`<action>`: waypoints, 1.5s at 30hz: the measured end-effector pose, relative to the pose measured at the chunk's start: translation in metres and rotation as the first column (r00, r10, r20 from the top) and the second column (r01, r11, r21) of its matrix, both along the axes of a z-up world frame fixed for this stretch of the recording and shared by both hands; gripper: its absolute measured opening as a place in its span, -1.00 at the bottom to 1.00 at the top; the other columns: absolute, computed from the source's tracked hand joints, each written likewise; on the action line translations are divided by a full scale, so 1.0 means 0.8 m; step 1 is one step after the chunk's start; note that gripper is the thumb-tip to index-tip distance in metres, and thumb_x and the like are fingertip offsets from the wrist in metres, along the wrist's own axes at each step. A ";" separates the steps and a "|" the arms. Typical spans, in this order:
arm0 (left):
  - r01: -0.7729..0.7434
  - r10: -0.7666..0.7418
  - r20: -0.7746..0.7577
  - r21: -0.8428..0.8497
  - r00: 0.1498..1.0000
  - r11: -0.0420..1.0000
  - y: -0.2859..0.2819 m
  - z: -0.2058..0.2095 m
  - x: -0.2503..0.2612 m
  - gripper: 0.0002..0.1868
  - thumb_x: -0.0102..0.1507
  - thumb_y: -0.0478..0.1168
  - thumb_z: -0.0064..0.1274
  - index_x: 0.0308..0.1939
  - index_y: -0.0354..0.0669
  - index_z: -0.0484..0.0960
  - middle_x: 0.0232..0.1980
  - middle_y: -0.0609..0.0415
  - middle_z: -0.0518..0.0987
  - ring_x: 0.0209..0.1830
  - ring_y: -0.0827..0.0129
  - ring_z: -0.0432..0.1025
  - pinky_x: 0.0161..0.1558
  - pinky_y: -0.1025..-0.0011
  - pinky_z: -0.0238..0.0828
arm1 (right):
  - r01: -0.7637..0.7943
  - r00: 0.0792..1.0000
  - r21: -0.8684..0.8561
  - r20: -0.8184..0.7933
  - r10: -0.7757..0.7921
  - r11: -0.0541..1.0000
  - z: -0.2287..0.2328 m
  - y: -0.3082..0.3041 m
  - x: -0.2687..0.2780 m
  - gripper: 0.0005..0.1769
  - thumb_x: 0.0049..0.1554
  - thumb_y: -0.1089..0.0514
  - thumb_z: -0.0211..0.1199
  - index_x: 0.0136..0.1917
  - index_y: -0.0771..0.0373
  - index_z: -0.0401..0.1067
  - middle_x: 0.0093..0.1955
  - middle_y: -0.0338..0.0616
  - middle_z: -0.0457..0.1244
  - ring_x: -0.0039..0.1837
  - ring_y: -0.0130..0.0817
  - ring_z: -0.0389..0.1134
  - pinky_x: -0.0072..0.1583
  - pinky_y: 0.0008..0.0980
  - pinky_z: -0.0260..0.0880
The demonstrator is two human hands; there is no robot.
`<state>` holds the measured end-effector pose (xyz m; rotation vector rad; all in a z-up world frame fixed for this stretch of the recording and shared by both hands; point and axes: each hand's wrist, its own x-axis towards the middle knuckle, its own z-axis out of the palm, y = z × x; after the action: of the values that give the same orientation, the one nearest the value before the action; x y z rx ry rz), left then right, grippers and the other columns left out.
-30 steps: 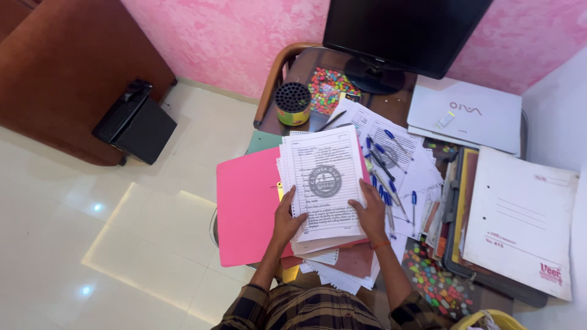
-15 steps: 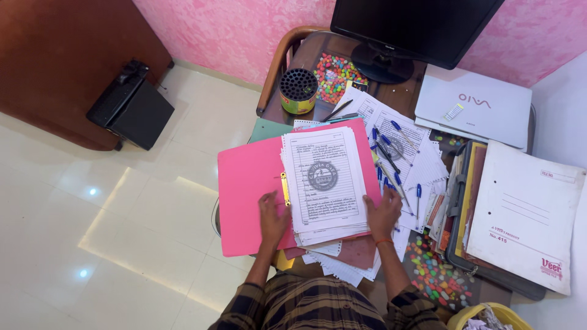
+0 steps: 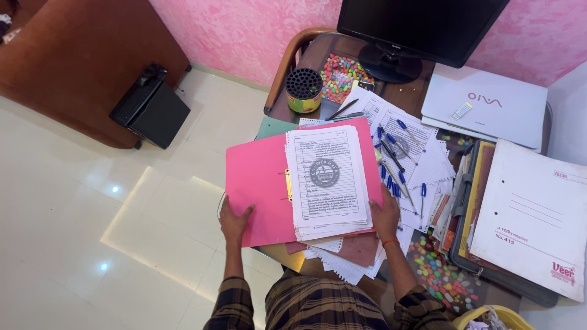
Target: The person organizes a cluttered desk by stacking papers and folders, then repeatedly picks up pens from the surface and places them into a pen holder.
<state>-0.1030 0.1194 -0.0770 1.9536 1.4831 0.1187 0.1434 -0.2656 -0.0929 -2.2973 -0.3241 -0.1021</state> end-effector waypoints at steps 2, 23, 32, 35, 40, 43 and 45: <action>-0.010 0.010 -0.014 -0.009 1.000 1.000 0.011 -0.005 -0.005 0.18 -0.05 0.32 0.36 0.57 0.14 0.20 0.47 -0.31 0.22 0.49 -0.26 0.13 0.30 -0.33 0.15 | -0.024 1.000 0.023 0.003 0.024 0.999 0.003 -0.001 -0.002 -0.18 0.01 0.25 0.45 0.51 0.10 0.31 0.05 0.12 0.33 0.08 0.04 0.36 0.17 -0.13 0.36; 0.457 -0.290 0.492 -0.262 0.821 0.850 0.023 0.217 -0.023 0.15 -0.11 -0.55 0.32 0.52 0.18 0.27 0.50 -0.03 0.41 0.41 0.22 0.39 0.40 0.29 0.33 | -0.018 0.997 0.126 -0.074 0.028 0.992 -0.008 -0.027 -0.010 -0.23 0.06 0.37 0.38 0.48 -0.11 0.38 -0.10 -0.07 0.26 -0.10 -0.26 0.31 0.05 -0.30 0.37; 0.680 -0.420 0.620 -0.263 0.663 0.685 -0.066 0.273 0.049 0.23 -0.13 -0.55 0.29 0.56 0.23 0.14 0.58 0.05 0.29 0.45 0.30 0.34 0.44 0.31 0.22 | -0.001 0.998 0.158 -0.063 0.011 0.987 0.011 -0.054 -0.021 -0.28 0.09 0.38 0.34 0.47 -0.09 0.42 -0.15 -0.06 0.20 -0.14 -0.28 0.26 0.00 -0.34 0.35; 0.754 -0.423 0.709 -0.234 0.564 0.613 -0.094 0.261 0.067 0.23 -0.12 -0.58 0.27 0.56 0.19 0.11 0.65 0.14 0.14 0.52 0.33 0.24 0.43 0.30 0.14 | -0.023 0.999 0.212 -0.030 0.030 0.977 0.012 -0.064 -0.025 -0.32 0.08 0.40 0.32 0.44 -0.04 0.43 -0.11 -0.09 0.24 -0.11 -0.30 0.29 0.01 -0.37 0.35; 0.884 -0.523 0.772 -0.106 0.362 0.455 -0.145 0.235 0.095 0.11 -0.02 -0.62 0.20 0.58 0.01 0.19 0.68 0.09 0.12 0.65 0.26 0.06 0.54 0.30 0.01 | -0.122 0.981 0.283 -0.111 0.159 0.951 0.018 -0.077 -0.031 -0.34 0.09 0.44 0.22 0.40 -0.01 0.44 0.03 -0.12 0.27 0.00 -0.37 0.30 0.09 -0.44 0.33; 0.942 -0.715 0.676 0.089 0.181 0.323 -0.196 0.234 0.125 0.09 -0.01 -0.49 0.19 0.60 0.11 0.19 0.68 -0.05 0.14 0.66 0.19 0.04 0.45 0.25 0.13 | -0.125 0.965 0.298 -0.185 0.186 0.946 0.025 -0.081 -0.030 -0.37 0.11 0.46 0.16 0.37 0.00 0.48 0.13 -0.14 0.27 0.00 -0.37 0.27 0.07 -0.46 0.30; 0.947 -0.765 0.612 0.082 0.198 0.311 -0.233 0.231 0.152 0.05 -0.02 -0.41 0.13 0.57 0.21 0.21 0.68 -0.08 0.11 0.54 0.16 0.20 0.19 0.21 0.41 | -0.129 0.949 0.324 -0.234 0.211 0.937 0.024 -0.086 -0.028 -0.36 0.10 0.46 0.18 0.40 0.03 0.48 0.08 -0.11 0.26 -0.01 -0.34 0.23 0.08 -0.48 0.27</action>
<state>0.0183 -0.0668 0.1075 1.9372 -0.1915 -0.0751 0.1209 -0.3343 -0.0735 -1.9362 -0.3419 0.2297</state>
